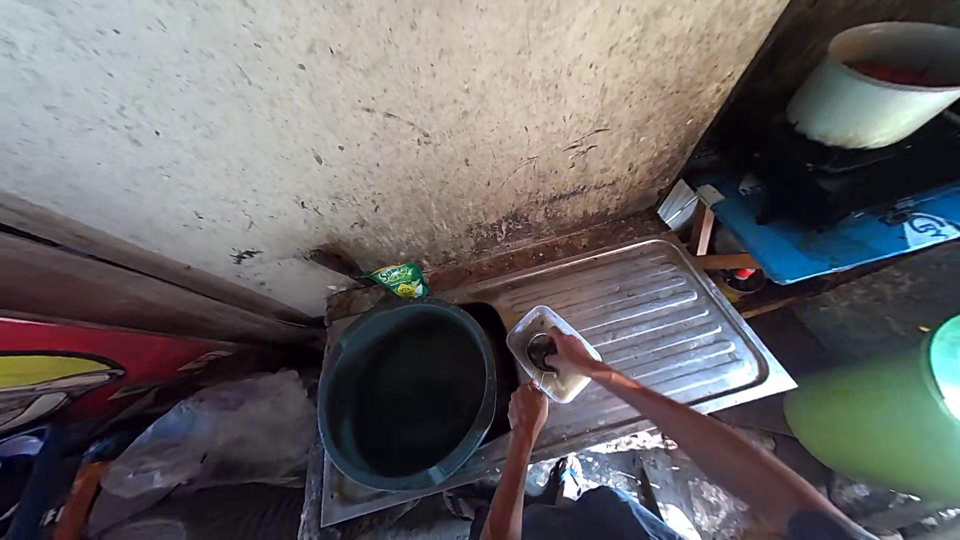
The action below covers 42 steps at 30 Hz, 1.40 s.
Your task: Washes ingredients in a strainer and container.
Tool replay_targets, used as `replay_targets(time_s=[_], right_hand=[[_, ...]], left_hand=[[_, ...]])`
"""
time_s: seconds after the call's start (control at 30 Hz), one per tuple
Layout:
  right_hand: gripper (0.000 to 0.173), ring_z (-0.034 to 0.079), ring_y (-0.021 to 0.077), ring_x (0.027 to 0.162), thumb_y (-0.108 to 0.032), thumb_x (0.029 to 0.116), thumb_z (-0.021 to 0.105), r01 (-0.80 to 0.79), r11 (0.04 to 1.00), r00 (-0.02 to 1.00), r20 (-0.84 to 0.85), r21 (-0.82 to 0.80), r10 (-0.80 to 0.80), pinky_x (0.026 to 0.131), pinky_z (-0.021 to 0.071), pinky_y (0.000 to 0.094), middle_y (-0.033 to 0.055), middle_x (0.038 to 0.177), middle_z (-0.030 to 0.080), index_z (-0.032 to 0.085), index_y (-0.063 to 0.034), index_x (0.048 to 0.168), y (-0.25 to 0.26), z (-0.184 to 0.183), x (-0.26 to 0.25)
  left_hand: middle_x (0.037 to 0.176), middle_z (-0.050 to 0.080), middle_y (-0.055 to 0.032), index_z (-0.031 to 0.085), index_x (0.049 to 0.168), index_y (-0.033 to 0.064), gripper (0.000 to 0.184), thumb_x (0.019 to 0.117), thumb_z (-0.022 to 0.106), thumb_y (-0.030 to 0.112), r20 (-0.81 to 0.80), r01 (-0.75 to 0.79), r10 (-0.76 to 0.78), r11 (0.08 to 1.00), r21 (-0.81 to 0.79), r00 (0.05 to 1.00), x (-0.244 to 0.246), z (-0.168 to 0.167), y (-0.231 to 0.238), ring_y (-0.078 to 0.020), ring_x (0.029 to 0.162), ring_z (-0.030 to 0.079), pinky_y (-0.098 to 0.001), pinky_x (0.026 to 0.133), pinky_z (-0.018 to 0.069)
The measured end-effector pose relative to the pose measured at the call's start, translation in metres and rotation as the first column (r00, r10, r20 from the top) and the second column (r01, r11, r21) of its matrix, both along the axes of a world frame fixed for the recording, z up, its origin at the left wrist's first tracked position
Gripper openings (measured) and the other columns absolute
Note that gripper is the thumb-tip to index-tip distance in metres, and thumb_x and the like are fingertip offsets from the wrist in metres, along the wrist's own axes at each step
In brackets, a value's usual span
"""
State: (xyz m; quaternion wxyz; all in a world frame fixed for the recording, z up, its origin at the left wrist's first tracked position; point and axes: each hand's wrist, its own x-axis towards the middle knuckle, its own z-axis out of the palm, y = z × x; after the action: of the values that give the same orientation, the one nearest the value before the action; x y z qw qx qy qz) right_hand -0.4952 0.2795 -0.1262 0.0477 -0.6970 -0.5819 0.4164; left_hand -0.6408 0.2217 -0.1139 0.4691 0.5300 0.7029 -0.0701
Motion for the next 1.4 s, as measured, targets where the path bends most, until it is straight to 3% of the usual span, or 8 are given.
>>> replay_targets(time_s=[0.3,0.5,0.63,0.83,0.93,1.13,1.3,1.4], right_hand=[[0.081,0.056,0.0483,0.125,-0.006,0.0818,0.076,-0.022,1.0,0.954,0.298,-0.015,0.026,0.094,0.0504,0.0609,0.0285,0.14,0.053,0.035,-0.0011,0.152,-0.036,-0.004,-0.004],[0.059,0.064,0.0416,0.115,-0.021,0.0899,0.069,0.144,0.99,0.986,0.09,0.0,-0.143,0.093,0.0493,0.0609,0.0223,0.126,0.065,0.049,-0.0136,0.146,-0.017,0.032,0.017],[0.043,0.053,0.0389,0.131,-0.03,0.0974,0.066,0.061,0.974,0.997,0.03,0.217,-0.069,0.107,0.0453,0.0525,0.0205,0.144,0.054,0.065,-0.0139,0.138,-0.006,-0.009,-0.009],[0.03,0.059,0.0378,0.124,-0.018,0.0937,0.065,-0.152,0.973,0.988,0.051,0.173,0.145,0.104,0.0447,0.0545,0.0201,0.127,0.066,0.072,-0.0069,0.121,0.009,-0.023,-0.018],[0.032,0.057,0.044,0.122,-0.01,0.0905,0.065,-0.294,0.951,0.948,0.158,0.099,0.277,0.1,0.0456,0.0596,0.0265,0.127,0.062,0.069,-0.0035,0.121,0.027,-0.001,0.001],[0.046,0.067,0.0395,0.112,-0.02,0.0975,0.061,0.132,0.982,0.99,0.025,0.137,-0.137,0.094,0.0513,0.0557,0.0215,0.12,0.068,0.051,-0.0074,0.14,0.014,-0.018,-0.038],[0.05,0.062,0.0467,0.114,-0.009,0.0894,0.065,-0.27,0.962,0.956,0.133,0.044,0.262,0.093,0.048,0.0631,0.0278,0.121,0.064,0.053,-0.0032,0.137,0.028,0.004,-0.002],[0.058,0.061,0.0436,0.121,-0.008,0.0942,0.06,-0.122,0.978,0.973,0.214,0.168,0.085,0.098,0.0496,0.0565,0.0262,0.131,0.061,0.042,-0.0028,0.149,0.032,0.001,-0.015]], left_hand=[[0.127,0.066,-0.0245,0.065,0.124,-0.0024,0.058,0.1137,0.023,0.037,-0.022,0.055,-0.053,0.996,0.072,0.998,-0.009,0.012,0.005,-0.0369,0.124,0.063,-0.0554,0.102,0.0497],[0.125,0.066,-0.0254,0.066,0.118,-0.0037,0.057,0.1135,0.027,0.038,0.027,0.029,-0.03,0.999,0.03,0.999,-0.015,0.005,0.013,-0.0374,0.123,0.063,-0.0558,0.102,0.0483],[0.126,0.065,-0.0255,0.065,0.12,-0.0041,0.055,0.1133,0.03,0.037,0.033,0.04,-0.039,0.999,-0.009,0.999,-0.009,0.003,0.012,-0.0375,0.124,0.062,-0.056,0.102,0.0484],[0.124,0.067,-0.0239,0.067,0.118,-0.002,0.054,0.1128,0.031,0.038,0.002,0.009,-0.009,1.0,0.005,1.0,-0.012,-0.004,0.011,-0.0365,0.122,0.063,-0.056,0.1,0.05],[0.127,0.066,-0.0234,0.067,0.12,-0.002,0.054,0.1129,0.03,0.038,-0.033,0.046,-0.046,0.999,-0.008,0.998,-0.01,0.004,0.015,-0.0355,0.124,0.063,-0.0549,0.101,0.0503],[0.127,0.065,-0.0252,0.066,0.12,-0.0037,0.056,0.113,0.03,0.038,0.015,0.036,-0.036,0.999,-0.029,0.999,-0.013,-0.005,0.017,-0.0371,0.124,0.062,-0.0556,0.102,0.0488],[0.125,0.067,-0.0239,0.068,0.117,-0.0029,0.054,0.1125,0.032,0.038,-0.011,0.034,-0.034,0.999,-0.013,0.999,-0.01,-0.001,0.015,-0.0358,0.123,0.063,-0.0544,0.101,0.0504],[0.125,0.066,-0.0244,0.067,0.117,-0.0036,0.056,0.1126,0.031,0.039,0.002,0.037,-0.037,0.999,-0.027,0.999,-0.009,-0.001,0.016,-0.0362,0.123,0.063,-0.0546,0.102,0.0501]])
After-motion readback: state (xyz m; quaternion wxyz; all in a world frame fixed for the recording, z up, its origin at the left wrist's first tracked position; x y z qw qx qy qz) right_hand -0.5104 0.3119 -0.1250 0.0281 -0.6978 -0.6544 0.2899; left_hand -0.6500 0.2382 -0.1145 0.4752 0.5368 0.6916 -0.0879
